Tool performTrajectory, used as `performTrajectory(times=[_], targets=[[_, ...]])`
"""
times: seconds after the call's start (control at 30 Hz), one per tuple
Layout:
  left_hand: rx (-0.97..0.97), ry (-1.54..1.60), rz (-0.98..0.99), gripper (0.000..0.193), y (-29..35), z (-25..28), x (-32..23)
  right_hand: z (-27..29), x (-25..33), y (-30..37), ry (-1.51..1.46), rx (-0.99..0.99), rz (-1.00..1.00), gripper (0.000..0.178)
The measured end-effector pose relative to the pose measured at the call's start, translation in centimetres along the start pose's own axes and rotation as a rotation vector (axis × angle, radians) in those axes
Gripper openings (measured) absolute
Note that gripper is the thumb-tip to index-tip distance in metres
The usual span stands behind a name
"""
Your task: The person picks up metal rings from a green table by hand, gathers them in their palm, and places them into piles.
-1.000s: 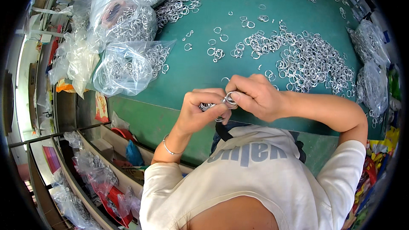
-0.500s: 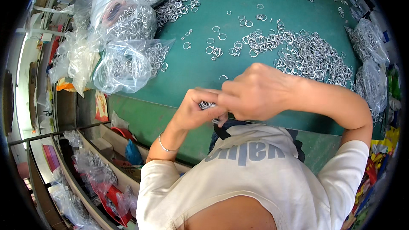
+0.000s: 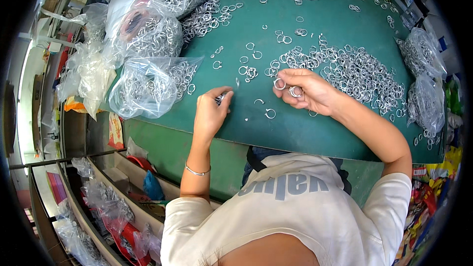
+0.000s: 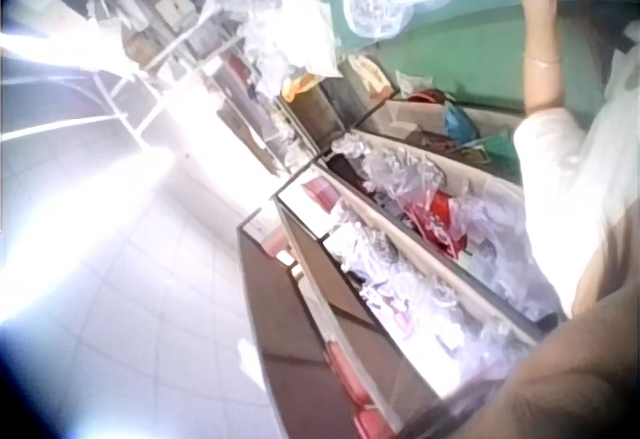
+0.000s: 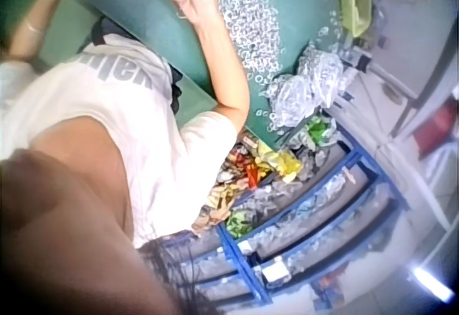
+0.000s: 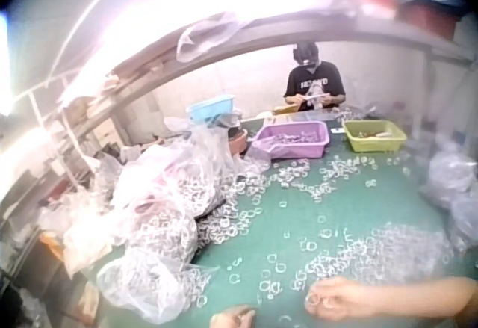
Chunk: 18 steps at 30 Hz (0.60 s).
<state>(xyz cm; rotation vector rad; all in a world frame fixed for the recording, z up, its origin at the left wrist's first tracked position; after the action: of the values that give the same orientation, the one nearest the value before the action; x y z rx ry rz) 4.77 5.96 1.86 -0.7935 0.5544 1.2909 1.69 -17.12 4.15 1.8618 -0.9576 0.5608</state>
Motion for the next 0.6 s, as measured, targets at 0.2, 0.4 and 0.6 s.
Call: performTrajectory(times=[0.2,0.4,0.6], targets=[[0.149,0.884,0.51,0.02,2.9,-0.5,-1.8,1.8,-0.7,-0.2,-0.262,-0.039,-0.017,0.023],[0.311,1.669,1.16,0.033,4.1,-3.6,-2.4,1.1,0.0,-1.7,-0.393,-0.083,-0.042,0.028],[0.067,1.73,1.351,0.025,3.9,-4.4,-2.6,-1.2,3.0,-4.1,0.631,-0.363,0.543,0.011]])
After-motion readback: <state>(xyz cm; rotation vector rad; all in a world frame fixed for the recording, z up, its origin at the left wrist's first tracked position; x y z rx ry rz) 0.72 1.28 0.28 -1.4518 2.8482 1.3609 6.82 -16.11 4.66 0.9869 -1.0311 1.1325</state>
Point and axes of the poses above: each hand's wrist, its own y-axis away from the middle knuckle, its own z-axis out of the back of the hand, x = y × z, the point moved 2 cm from there along -y, towards the middle knuckle, and after that the axes turned 13 degrees about -x, right-handed, at the moved point
